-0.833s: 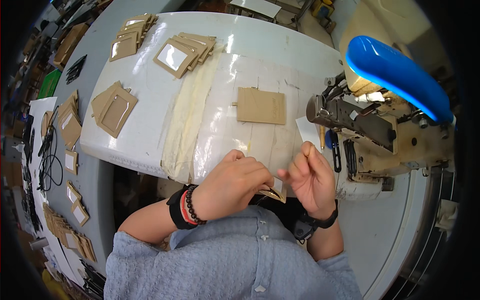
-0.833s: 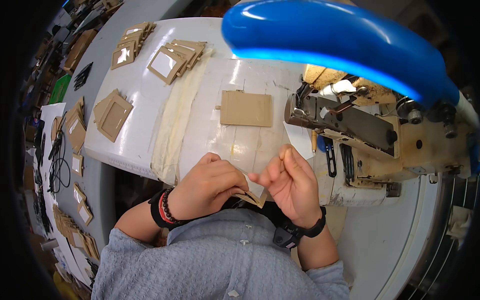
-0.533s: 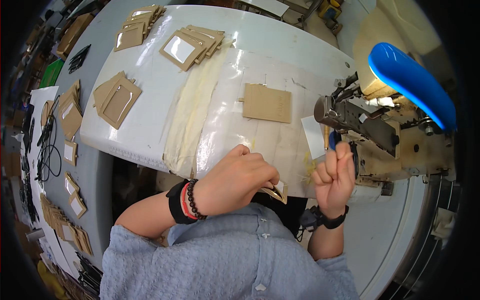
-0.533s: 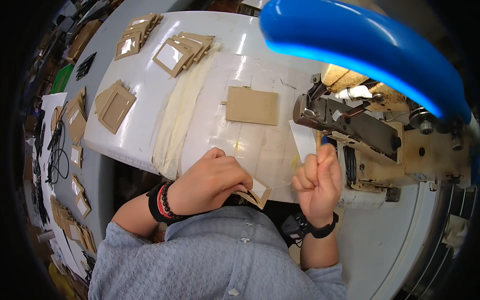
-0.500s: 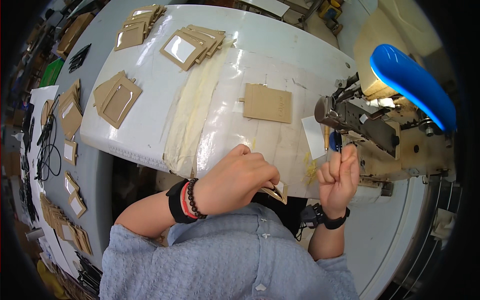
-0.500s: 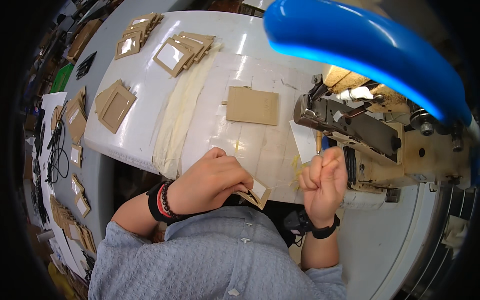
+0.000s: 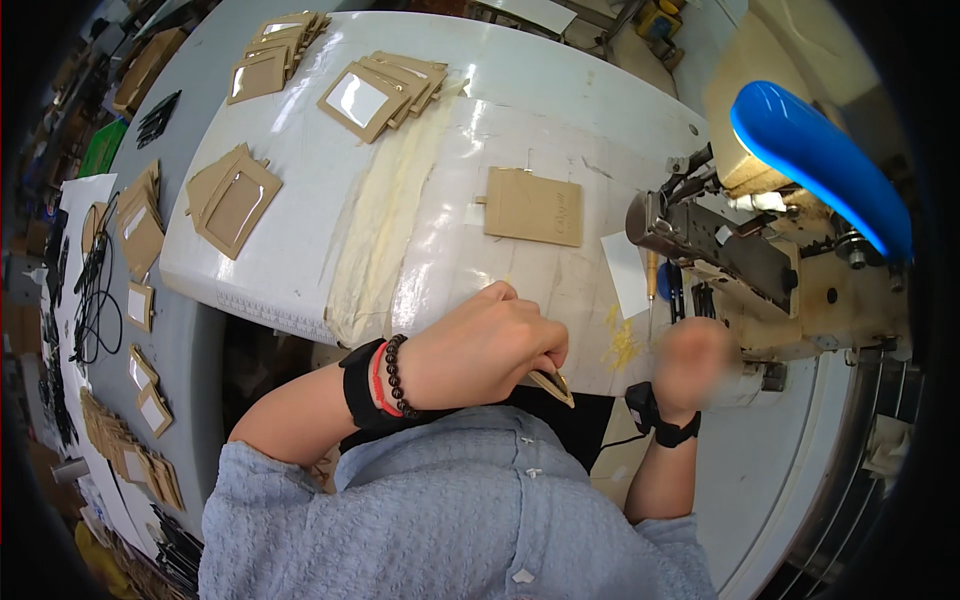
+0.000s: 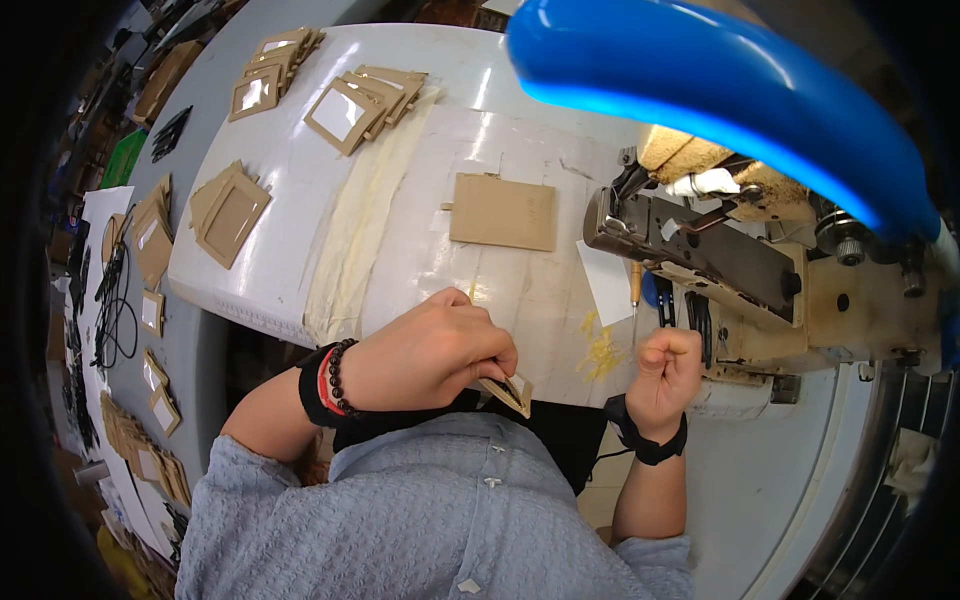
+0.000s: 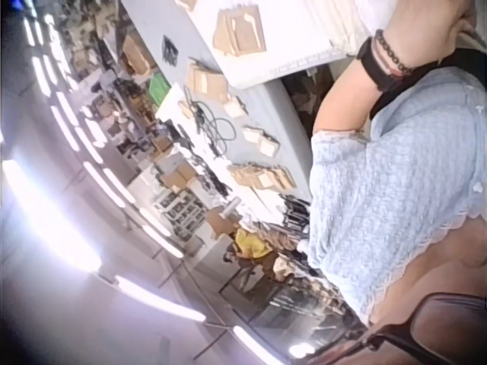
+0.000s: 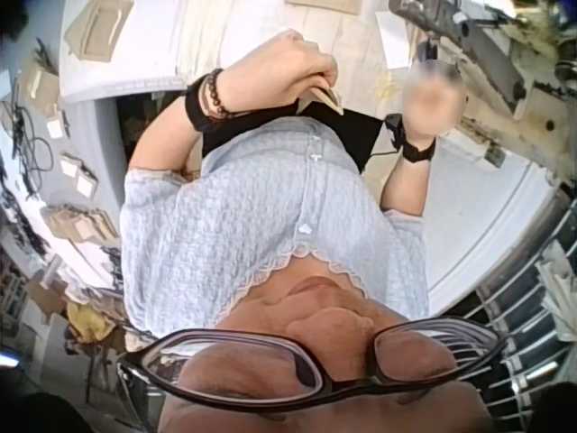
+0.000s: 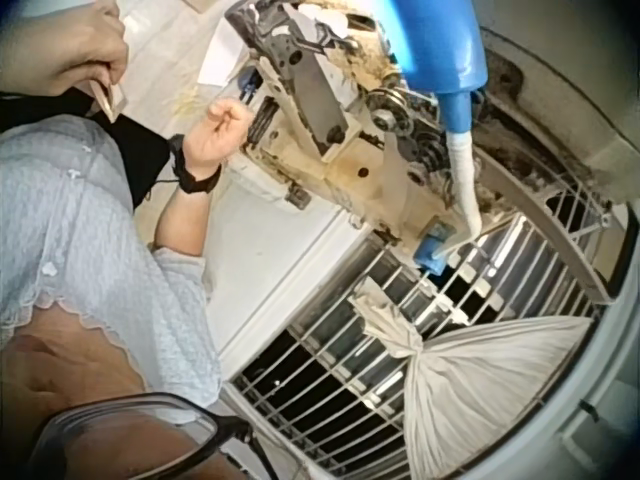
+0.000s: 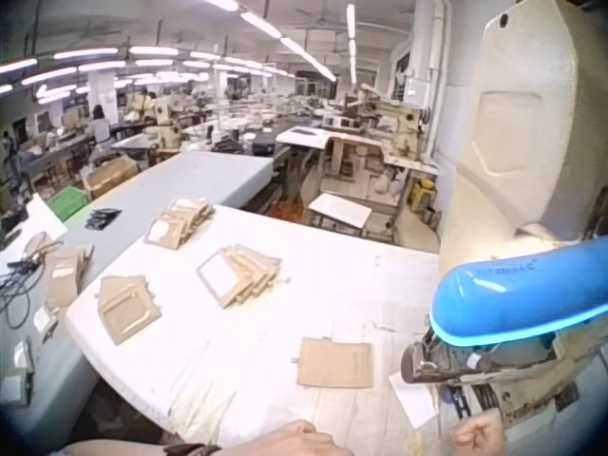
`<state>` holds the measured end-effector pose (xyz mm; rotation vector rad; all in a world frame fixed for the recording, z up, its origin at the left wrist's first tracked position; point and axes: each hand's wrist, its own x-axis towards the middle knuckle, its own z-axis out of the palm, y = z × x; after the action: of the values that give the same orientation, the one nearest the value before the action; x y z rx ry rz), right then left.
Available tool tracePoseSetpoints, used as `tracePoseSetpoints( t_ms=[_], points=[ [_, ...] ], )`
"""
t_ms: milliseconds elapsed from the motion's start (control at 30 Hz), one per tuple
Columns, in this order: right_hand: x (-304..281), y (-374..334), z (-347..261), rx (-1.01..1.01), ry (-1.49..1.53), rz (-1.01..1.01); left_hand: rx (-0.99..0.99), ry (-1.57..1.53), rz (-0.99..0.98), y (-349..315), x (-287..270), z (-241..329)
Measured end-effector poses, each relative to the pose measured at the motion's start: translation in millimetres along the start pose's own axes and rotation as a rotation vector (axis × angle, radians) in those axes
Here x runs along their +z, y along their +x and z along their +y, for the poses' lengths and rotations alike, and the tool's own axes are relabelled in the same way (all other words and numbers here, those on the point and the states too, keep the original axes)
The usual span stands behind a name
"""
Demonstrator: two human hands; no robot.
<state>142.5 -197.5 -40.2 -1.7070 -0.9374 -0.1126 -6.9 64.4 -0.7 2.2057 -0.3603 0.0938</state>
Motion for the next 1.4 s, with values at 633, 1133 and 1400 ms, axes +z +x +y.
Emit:
tracePoseSetpoints(
  t_ms=[633, 1133, 1400],
  points=[
    [30, 18, -84, -0.104, 0.043, -0.299, 0.277, 0.21, 0.533, -31, 13, -4],
    [40, 34, -104, -0.42, -0.231, -0.377, 0.326, 0.302, 0.508, -40, 10, 2],
    [39, 34, -107, -0.447, -0.322, -0.39, 0.331, 0.3, 0.504, -40, 9, 5]
  ],
)
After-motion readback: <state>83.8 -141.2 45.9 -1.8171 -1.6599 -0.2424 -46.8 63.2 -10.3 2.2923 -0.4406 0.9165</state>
